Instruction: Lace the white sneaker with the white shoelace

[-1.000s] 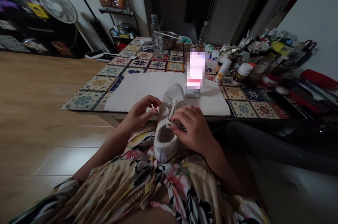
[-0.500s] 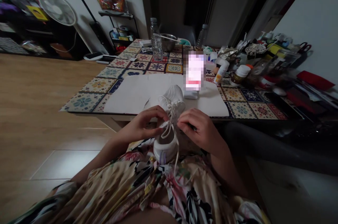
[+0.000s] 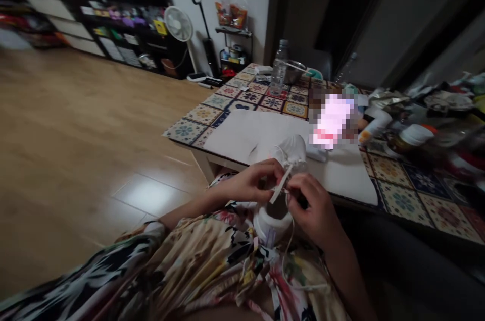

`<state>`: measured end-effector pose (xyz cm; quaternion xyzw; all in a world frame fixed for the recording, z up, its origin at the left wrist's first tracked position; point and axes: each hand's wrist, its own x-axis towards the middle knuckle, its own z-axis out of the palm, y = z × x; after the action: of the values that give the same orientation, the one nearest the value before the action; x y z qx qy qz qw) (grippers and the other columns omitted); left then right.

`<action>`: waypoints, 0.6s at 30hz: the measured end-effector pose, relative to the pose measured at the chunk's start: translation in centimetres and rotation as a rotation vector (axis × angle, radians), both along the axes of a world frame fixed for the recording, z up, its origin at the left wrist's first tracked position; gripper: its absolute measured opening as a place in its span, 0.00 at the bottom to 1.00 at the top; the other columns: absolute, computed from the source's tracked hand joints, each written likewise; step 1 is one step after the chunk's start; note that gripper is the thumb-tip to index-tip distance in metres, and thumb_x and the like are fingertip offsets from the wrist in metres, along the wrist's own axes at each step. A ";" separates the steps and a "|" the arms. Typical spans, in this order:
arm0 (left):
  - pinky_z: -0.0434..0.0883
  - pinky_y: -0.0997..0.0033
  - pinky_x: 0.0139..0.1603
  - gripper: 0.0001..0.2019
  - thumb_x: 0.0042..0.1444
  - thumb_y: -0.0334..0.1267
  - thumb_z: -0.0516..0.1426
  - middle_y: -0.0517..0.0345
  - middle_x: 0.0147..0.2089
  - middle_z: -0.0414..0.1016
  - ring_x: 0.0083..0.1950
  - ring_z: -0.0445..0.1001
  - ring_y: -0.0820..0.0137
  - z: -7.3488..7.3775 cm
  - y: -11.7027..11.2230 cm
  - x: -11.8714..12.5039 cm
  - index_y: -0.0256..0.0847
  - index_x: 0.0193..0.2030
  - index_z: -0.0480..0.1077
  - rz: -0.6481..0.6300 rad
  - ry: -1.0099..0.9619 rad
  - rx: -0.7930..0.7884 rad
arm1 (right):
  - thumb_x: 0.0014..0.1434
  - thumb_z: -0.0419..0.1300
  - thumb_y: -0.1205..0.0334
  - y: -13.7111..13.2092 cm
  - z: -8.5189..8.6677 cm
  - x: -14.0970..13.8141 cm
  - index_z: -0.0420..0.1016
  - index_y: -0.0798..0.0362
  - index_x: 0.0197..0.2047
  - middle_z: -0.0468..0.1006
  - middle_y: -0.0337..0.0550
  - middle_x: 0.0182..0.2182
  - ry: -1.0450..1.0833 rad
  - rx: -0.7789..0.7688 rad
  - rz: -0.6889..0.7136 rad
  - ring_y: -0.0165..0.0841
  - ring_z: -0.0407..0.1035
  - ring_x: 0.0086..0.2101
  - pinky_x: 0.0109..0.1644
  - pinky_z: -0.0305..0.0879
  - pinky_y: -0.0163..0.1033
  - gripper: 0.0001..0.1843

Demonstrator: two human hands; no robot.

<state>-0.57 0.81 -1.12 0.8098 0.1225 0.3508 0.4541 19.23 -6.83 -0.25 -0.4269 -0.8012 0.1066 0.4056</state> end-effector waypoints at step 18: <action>0.66 0.71 0.42 0.22 0.46 0.56 0.68 0.54 0.35 0.70 0.38 0.69 0.70 -0.8 0.5 -0.2 0.37 0.23 0.74 -0.226 -0.616 -0.515 | 0.60 0.58 0.46 -0.5 -1.0 5.6 0.67 0.44 0.23 0.60 0.39 0.24 0.646 -0.173 0.117 0.37 0.62 0.28 0.34 0.63 0.46 0.18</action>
<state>-0.79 1.31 -1.90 0.5352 -0.0252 0.4826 0.6928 24.84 -7.35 -1.22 -0.3572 -0.6423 0.3268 0.5942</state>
